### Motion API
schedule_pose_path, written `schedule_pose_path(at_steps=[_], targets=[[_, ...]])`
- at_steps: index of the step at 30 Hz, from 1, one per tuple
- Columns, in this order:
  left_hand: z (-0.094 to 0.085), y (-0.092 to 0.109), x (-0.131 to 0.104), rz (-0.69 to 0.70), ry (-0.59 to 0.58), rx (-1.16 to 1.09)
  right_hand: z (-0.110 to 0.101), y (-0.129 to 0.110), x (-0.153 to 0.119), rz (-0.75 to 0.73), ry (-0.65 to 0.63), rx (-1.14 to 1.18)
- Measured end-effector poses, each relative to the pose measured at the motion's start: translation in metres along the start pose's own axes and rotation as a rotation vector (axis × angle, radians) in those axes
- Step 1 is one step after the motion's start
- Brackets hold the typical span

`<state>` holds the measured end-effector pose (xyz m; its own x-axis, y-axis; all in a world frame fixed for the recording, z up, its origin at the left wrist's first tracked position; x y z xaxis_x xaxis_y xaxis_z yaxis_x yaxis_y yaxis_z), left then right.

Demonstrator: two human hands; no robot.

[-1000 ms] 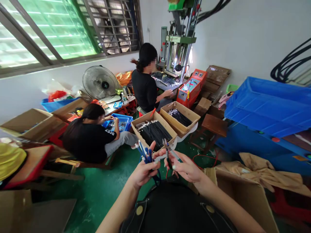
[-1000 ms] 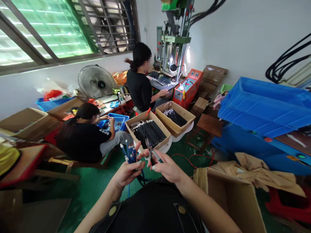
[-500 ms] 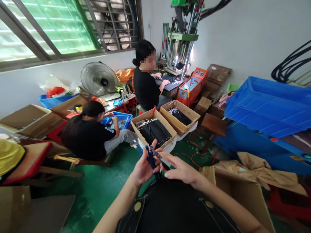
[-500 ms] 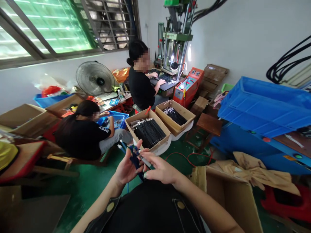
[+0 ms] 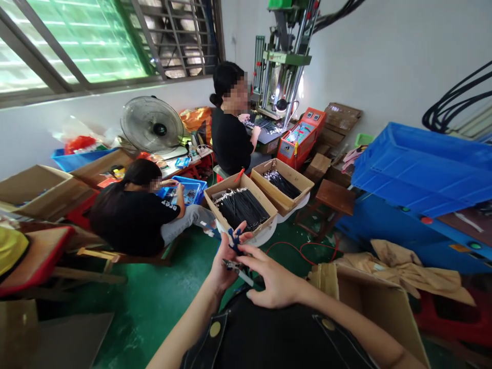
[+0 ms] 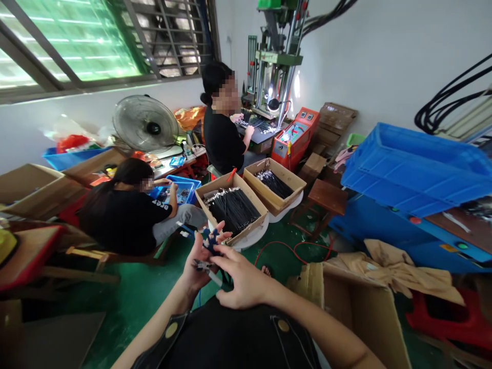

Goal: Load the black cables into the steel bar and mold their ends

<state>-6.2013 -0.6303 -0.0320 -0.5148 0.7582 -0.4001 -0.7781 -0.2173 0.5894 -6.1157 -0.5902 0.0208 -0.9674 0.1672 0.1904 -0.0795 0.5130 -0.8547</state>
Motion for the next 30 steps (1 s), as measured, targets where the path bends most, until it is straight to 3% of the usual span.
schedule_pose_path(at_steps=[12, 15, 19, 22, 26, 30], targets=[[-0.001, -0.009, 0.004, -0.109, 0.014, -0.072, -0.004, 0.009, 0.001, -0.028, 0.087, 0.135], [-0.005, -0.01, 0.01, -0.094, 0.033, -0.044, -0.005, 0.015, -0.001, 0.037, 0.038, 0.329], [-0.018, 0.005, 0.011, 0.02, 0.116, -0.001, -0.006, 0.023, -0.005, 0.18, -0.056, 0.844], [-0.023, 0.011, 0.005, -0.008, 0.066, 0.154, -0.006, 0.028, -0.005, 0.253, -0.088, 1.199], [-0.031, 0.004, -0.006, -0.095, -0.008, 0.413, 0.006, 0.034, -0.007, 0.279, -0.181, 1.352], [-0.038, 0.021, 0.009, 0.132, 0.095, 0.674, 0.016, 0.042, -0.003, 0.326, -0.166, 1.289]])
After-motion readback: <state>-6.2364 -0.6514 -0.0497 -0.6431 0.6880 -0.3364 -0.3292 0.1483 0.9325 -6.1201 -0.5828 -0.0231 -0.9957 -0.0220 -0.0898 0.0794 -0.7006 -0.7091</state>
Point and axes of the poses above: each hand's wrist, its own x-axis towards the middle knuckle, its own z-axis out of the palm, y = z × x, the point moved 7 cm from there along x, towards the middle knuckle, and after that the axes turned 11 degrees about y, right-handed, at the moved point
